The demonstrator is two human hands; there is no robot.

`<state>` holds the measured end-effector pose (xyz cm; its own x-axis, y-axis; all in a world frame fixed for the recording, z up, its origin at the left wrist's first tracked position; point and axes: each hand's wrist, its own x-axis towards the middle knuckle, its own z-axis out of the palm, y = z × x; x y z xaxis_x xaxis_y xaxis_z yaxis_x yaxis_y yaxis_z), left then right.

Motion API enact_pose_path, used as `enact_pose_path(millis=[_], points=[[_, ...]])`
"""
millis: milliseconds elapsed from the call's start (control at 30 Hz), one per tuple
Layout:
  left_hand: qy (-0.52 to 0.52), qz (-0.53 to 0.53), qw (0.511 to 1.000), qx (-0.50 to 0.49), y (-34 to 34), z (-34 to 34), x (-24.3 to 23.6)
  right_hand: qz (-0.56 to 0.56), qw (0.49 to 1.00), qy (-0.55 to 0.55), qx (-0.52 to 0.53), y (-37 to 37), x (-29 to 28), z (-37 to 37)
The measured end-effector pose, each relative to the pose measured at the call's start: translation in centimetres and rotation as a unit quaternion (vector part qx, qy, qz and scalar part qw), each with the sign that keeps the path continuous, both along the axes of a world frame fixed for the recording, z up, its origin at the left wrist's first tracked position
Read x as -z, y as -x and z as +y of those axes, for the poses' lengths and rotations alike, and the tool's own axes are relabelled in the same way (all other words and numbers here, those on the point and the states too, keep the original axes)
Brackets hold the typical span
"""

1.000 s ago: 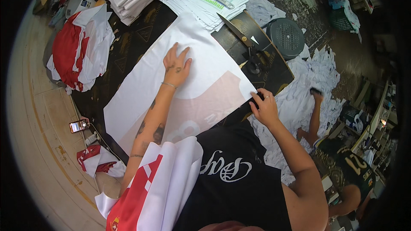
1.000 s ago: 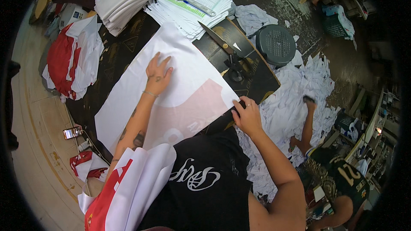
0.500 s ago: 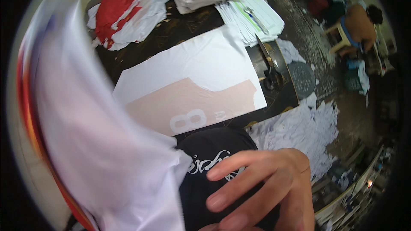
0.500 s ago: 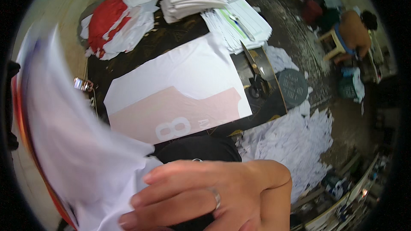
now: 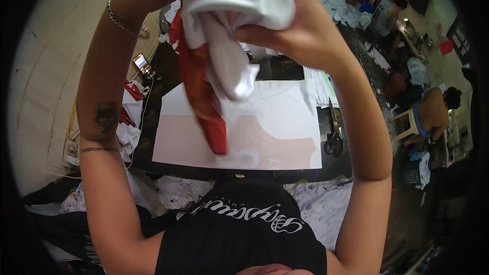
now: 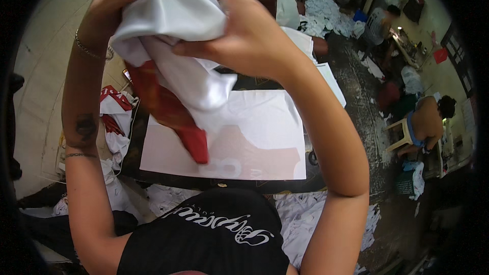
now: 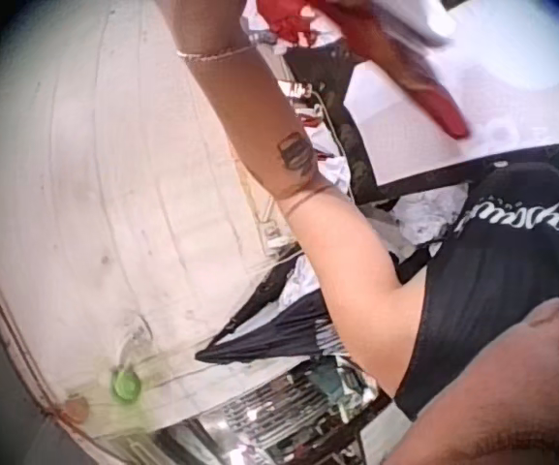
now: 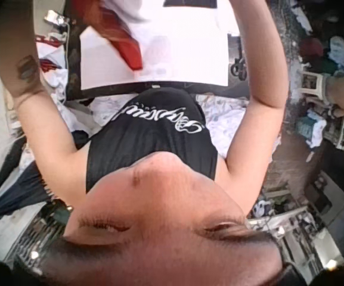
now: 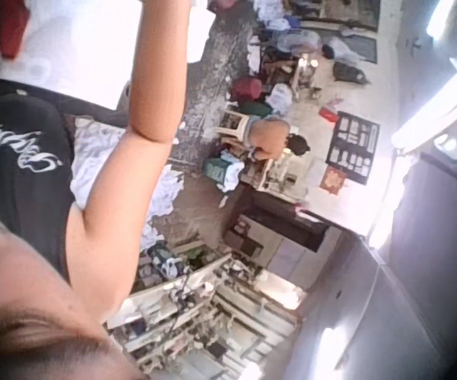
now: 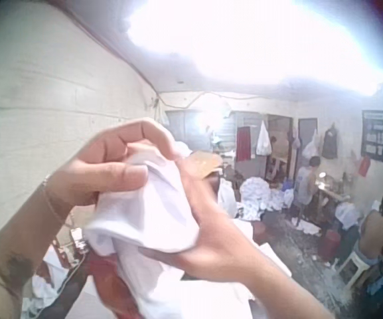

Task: The person lays a white fabric sheet on a table, uses shears to cut it into a smaller piece, then picks up a red and white jersey to cut a section from it. The process is repeated with additional white fabric sheets and jerseys.

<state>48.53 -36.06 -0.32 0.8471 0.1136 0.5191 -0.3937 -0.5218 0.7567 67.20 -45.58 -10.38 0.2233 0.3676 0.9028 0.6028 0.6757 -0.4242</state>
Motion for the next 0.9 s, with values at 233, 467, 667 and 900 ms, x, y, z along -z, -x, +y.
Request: enact_pose_path(millis=[233, 467, 667, 900], points=[[-0.52, 0.002, 0.791, -0.322, 5.0, 0.6, 0.9, 0.029, 0.9, 0.276, -0.337, -3.0, -7.2, -3.2], [-0.276, -0.205, 0.931, -0.121, 9.1, -12.5, 5.7, -0.033, 0.713, 0.227, -0.663, 0.1, -4.5, -14.8], [-0.303, -0.114, 0.917, -0.232, 11.7, -15.9, 9.2, -0.344, 0.667, 0.29, -0.594, -4.2, -4.5, -16.0], [-0.068, -0.245, 0.872, -0.418, 13.2, -7.0, 6.8, -0.162, 0.849, 0.478, -0.153, -12.3, -3.5, -13.7]])
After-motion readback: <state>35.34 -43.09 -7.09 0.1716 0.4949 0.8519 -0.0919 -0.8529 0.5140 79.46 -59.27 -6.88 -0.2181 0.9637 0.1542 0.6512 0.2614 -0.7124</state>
